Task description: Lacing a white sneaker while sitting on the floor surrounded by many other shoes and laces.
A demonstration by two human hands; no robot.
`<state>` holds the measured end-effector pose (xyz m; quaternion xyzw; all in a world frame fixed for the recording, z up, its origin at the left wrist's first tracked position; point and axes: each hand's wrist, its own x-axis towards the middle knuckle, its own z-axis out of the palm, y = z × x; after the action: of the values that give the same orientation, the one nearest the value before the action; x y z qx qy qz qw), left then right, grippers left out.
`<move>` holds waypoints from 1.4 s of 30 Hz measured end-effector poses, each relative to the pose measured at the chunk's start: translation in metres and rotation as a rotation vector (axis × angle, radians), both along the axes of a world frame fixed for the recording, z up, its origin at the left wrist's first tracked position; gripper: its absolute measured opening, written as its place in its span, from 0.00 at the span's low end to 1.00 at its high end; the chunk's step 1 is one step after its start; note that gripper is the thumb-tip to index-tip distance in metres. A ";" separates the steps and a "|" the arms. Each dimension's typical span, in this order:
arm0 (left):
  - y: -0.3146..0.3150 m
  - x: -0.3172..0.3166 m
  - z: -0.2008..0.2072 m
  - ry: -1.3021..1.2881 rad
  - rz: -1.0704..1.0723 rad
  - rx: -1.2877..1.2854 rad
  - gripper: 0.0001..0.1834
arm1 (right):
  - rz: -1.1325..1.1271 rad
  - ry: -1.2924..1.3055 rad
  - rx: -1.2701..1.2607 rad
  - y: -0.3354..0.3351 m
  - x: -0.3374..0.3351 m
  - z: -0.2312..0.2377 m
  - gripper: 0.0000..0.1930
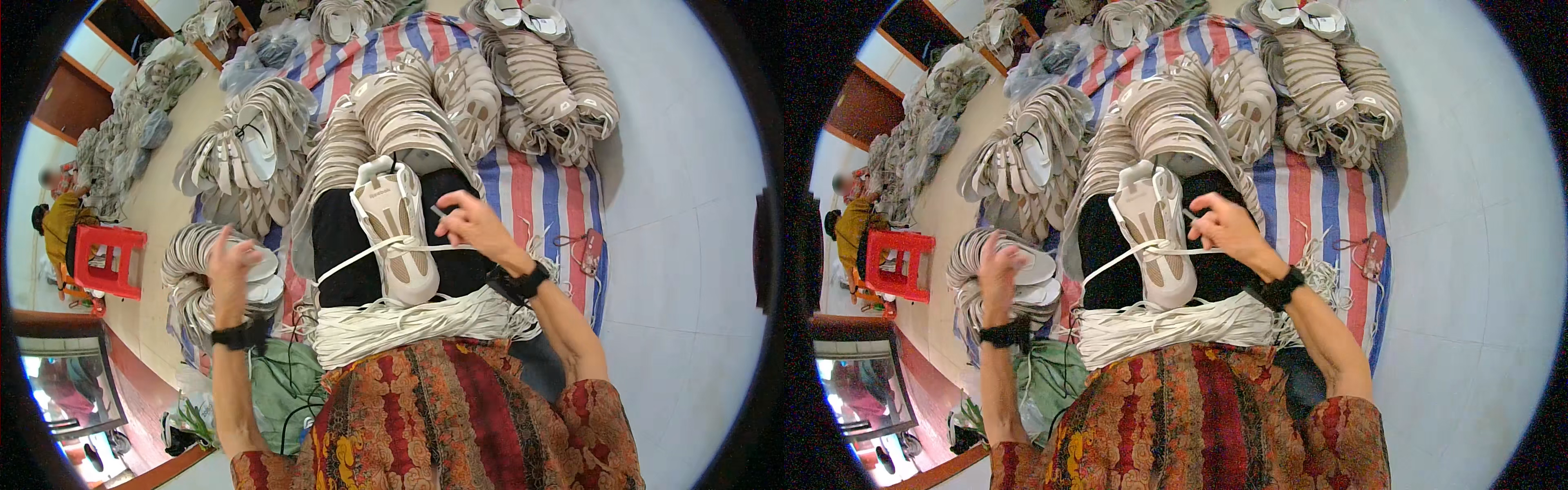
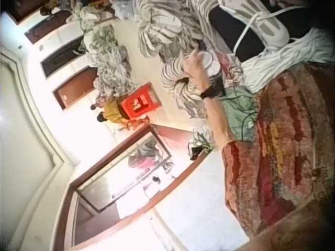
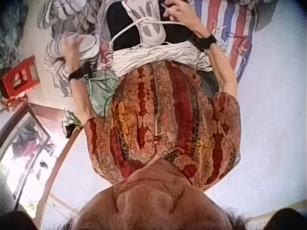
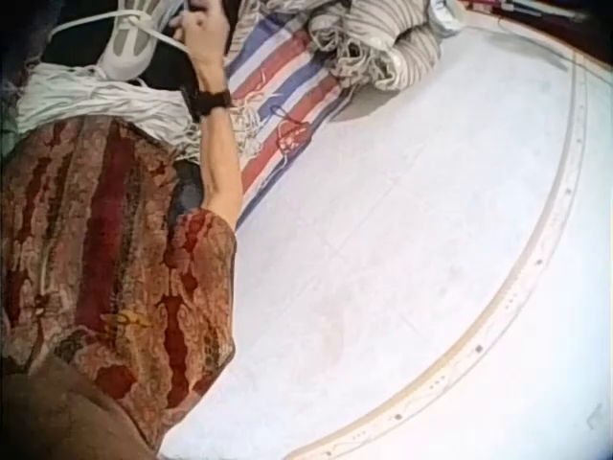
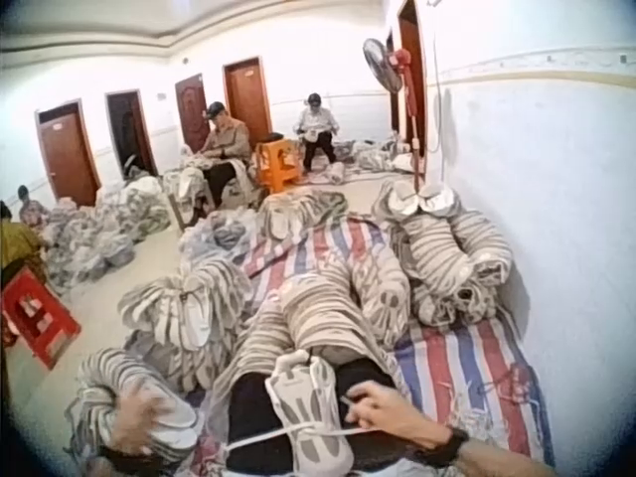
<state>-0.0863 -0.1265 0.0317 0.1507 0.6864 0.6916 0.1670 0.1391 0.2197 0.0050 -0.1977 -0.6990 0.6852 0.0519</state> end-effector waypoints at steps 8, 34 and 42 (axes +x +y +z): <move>0.155 0.063 -0.003 -0.149 -0.422 -0.191 0.10 | 0.162 -0.058 0.238 -0.009 -0.022 -0.028 0.07; -0.029 0.036 0.000 0.029 0.035 -0.369 0.14 | 0.185 -0.082 0.449 -0.005 -0.030 -0.028 0.09; 0.173 0.086 -0.027 -0.190 -0.494 -0.110 0.07 | 0.199 -0.123 0.569 -0.013 -0.036 -0.017 0.10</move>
<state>-0.0002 0.0463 0.0045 0.2388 0.6468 0.6024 0.4022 0.1033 0.2068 -0.0118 -0.1470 -0.8806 0.4504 -0.0043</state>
